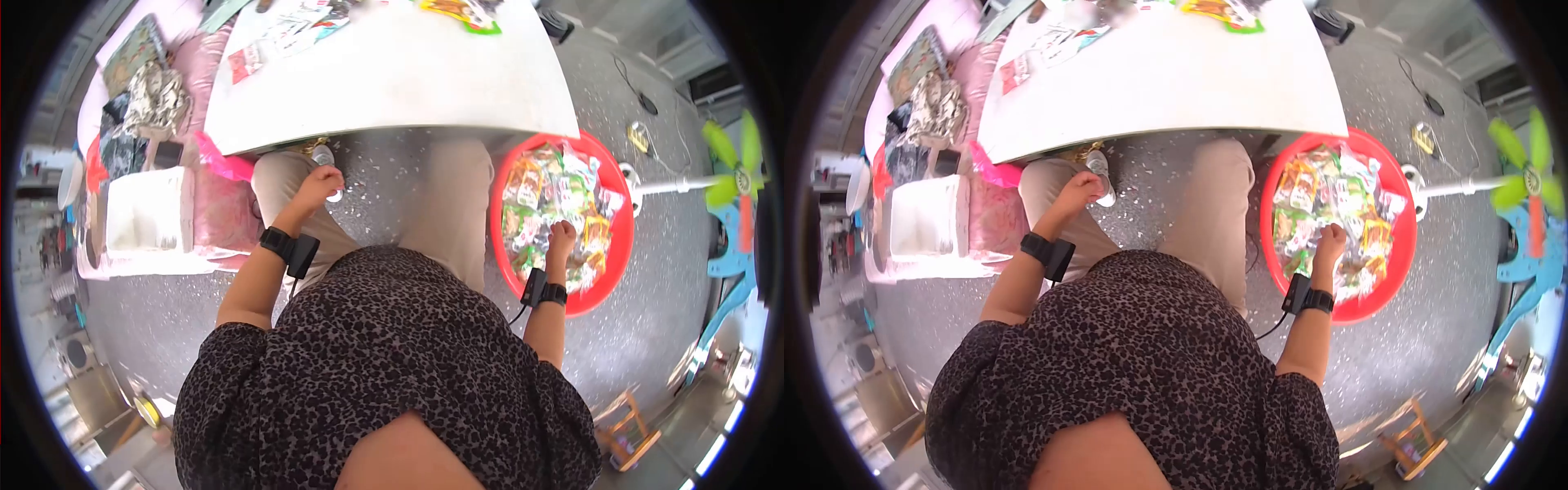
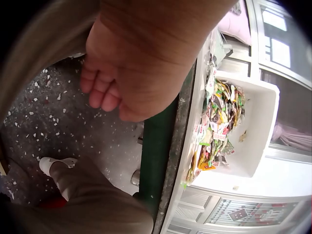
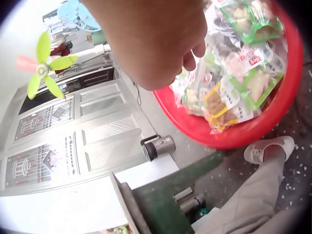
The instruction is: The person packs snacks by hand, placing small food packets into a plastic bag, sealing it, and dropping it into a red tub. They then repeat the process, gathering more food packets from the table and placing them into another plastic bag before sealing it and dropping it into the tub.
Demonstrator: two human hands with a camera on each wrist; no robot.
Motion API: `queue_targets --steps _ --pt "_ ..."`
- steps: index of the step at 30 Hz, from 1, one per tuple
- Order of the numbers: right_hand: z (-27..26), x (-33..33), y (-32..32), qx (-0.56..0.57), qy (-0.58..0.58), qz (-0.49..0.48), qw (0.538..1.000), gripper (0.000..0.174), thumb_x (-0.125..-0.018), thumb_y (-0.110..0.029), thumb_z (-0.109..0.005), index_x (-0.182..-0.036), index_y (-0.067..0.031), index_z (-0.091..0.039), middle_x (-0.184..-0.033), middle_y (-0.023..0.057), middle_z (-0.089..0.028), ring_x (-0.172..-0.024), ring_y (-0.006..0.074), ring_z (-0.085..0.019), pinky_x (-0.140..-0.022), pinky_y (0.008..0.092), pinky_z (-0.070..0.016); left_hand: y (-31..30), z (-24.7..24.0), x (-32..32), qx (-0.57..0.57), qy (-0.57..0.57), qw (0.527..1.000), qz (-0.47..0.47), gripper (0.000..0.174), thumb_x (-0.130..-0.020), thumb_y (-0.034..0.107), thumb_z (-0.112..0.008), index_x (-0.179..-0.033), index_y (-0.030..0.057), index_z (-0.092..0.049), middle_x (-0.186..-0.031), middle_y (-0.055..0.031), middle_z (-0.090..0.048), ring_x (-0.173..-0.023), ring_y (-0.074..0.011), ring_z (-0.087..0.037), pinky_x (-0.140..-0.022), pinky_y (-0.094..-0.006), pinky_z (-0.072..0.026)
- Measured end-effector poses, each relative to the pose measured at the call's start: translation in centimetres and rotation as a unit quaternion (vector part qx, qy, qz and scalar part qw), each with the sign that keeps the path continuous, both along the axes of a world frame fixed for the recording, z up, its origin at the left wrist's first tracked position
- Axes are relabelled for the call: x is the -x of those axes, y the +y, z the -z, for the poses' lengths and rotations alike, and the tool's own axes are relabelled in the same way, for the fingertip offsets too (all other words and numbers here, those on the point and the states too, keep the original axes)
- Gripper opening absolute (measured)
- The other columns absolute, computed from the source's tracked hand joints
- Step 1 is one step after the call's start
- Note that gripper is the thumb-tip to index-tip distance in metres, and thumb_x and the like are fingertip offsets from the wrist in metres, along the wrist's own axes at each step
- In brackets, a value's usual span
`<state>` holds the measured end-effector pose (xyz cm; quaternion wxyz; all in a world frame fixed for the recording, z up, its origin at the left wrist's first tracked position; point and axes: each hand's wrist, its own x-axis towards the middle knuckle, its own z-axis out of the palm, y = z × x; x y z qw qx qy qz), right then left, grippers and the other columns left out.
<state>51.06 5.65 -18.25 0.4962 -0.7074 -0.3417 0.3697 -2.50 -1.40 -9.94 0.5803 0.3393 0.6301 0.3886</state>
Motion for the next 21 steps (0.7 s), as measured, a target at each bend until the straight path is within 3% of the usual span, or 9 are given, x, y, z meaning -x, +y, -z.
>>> queue_targets --steps 3,4,6,7,9,10,12,14,21 --pt "-4.7 8.6 3.6 -0.089 -0.038 -0.128 0.987 0.015 -0.073 -0.008 -0.053 -0.086 -0.0018 -0.05 -0.071 0.003 -0.051 -0.06 0.007 -0.047 -0.048 0.019 -0.0359 0.6 -4.4 -0.9 -0.068 0.003 0.996 0.052 0.019 -0.076 0.012 -0.053 -0.092 0.0026 -0.05 -0.078 -0.0032 -0.053 -0.071 -0.0091 -0.05 -0.062 -0.0205 -0.0404" --pt "-4.6 10.9 4.7 -0.156 -0.074 -0.177 0.969 0.014 -0.074 -0.008 -0.053 -0.086 -0.0016 -0.051 -0.072 0.003 -0.052 -0.062 0.0073 -0.048 -0.051 0.0188 -0.0372 0.7 -8.2 -2.1 -0.105 0.003 0.993 0.055 0.019 -0.076 0.012 -0.054 -0.093 0.0029 -0.049 -0.077 -0.0036 -0.053 -0.072 -0.009 -0.05 -0.063 -0.02 -0.0403" --pt "-9.4 17.6 4.7 -0.161 -0.072 -0.263 0.948 0.015 -0.076 -0.007 -0.051 -0.088 0.0007 -0.051 -0.078 0.005 -0.053 -0.076 0.0116 -0.05 -0.068 0.0231 -0.041 0.4 -15.0 -3.5 -0.193 -0.032 0.977 0.081 0.021 -0.076 0.011 -0.054 -0.095 0.0034 -0.048 -0.075 -0.004 -0.052 -0.072 -0.0103 -0.05 -0.065 -0.0214 -0.0402" --pt "-11.1 20.5 4.3 -0.178 -0.086 -0.283 0.939 0.014 -0.075 -0.007 -0.051 -0.088 -0.0004 -0.052 -0.078 0.0066 -0.054 -0.075 0.0145 -0.052 -0.068 0.0254 -0.0416 -0.2 -17.9 -3.9 -0.241 -0.066 0.962 0.105 0.023 -0.077 0.01 -0.054 -0.098 0.0037 -0.048 -0.074 -0.0041 -0.052 -0.073 -0.0117 -0.05 -0.066 -0.0233 -0.0401" --pt "-11.9 24.4 4.1 -0.232 -0.178 -0.326 0.899 0.014 -0.073 -0.007 -0.05 -0.086 -0.0025 -0.053 -0.078 0.0088 -0.055 -0.073 0.0199 -0.053 -0.068 0.0298 -0.0421 -1.3 -23.0 -4.2 -0.378 -0.106 0.898 0.197 0.026 -0.076 0.01 -0.053 -0.101 0.0037 -0.048 -0.073 -0.0049 -0.051 -0.074 -0.0164 -0.05 -0.066 -0.0297 -0.0398" --pt "-11.4 25.7 4.3 -0.271 -0.254 -0.346 0.862 0.014 -0.071 -0.007 -0.051 -0.085 -0.0036 -0.053 -0.078 0.0096 -0.055 -0.073 0.0224 -0.053 -0.067 0.032 -0.0421 -1.6 -25.1 -3.9 -0.445 -0.144 0.842 0.269 0.032 -0.075 0.006 -0.056 -0.106 0.003 -0.048 -0.089 -0.0058 -0.054 -0.078 -0.0116 -0.051 -0.07 -0.0242 -0.0416" --pt "-10.8 27.3 4.7 -0.319 -0.36 -0.368 0.796 0.014 -0.069 -0.007 -0.051 -0.083 -0.0054 -0.053 -0.078 0.0102 -0.056 -0.073 0.026 -0.053 -0.066 0.0358 -0.0418 -3.4 -29.1 -4.0 -0.489 -0.191 0.786 0.327 0.034 -0.074 0.007 -0.057 -0.106 0.0033 -0.049 -0.088 -0.0077 -0.054 -0.078 -0.013 -0.052 -0.069 -0.0248 -0.0423" --pt "-10.3 28.3 4.8 -0.338 -0.424 -0.379 0.75 0.014 -0.066 -0.009 -0.052 -0.08 -0.0069 -0.053 -0.077 0.01 -0.056 -0.074 0.0282 -0.052 -0.064 0.0388 -0.0411 -4.6 -31.1 -4.2 -0.514 -0.216 0.741 0.375 0.033 -0.074 0.007 -0.057 -0.105 0.0031 -0.049 -0.087 -0.0075 -0.054 -0.077 -0.0131 -0.052 -0.069 -0.0249 -0.0422" --pt "-10.7 29.7 4.6 -0.279 -0.472 -0.396 0.736 0.012 -0.067 -0.012 -0.05 -0.077 -0.008 -0.054 -0.077 0.0082 -0.057 -0.078 0.0248 -0.053 -0.069 0.0378 -0.0396 -7.4 -32.6 -3.9 -0.538 -0.253 0.678 0.432 0.03 -0.075 0.007 -0.056 -0.103 0.0022 -0.049 -0.084 -0.0067 -0.053 -0.075 -0.0136 -0.052 -0.068 -0.0256 -0.042"
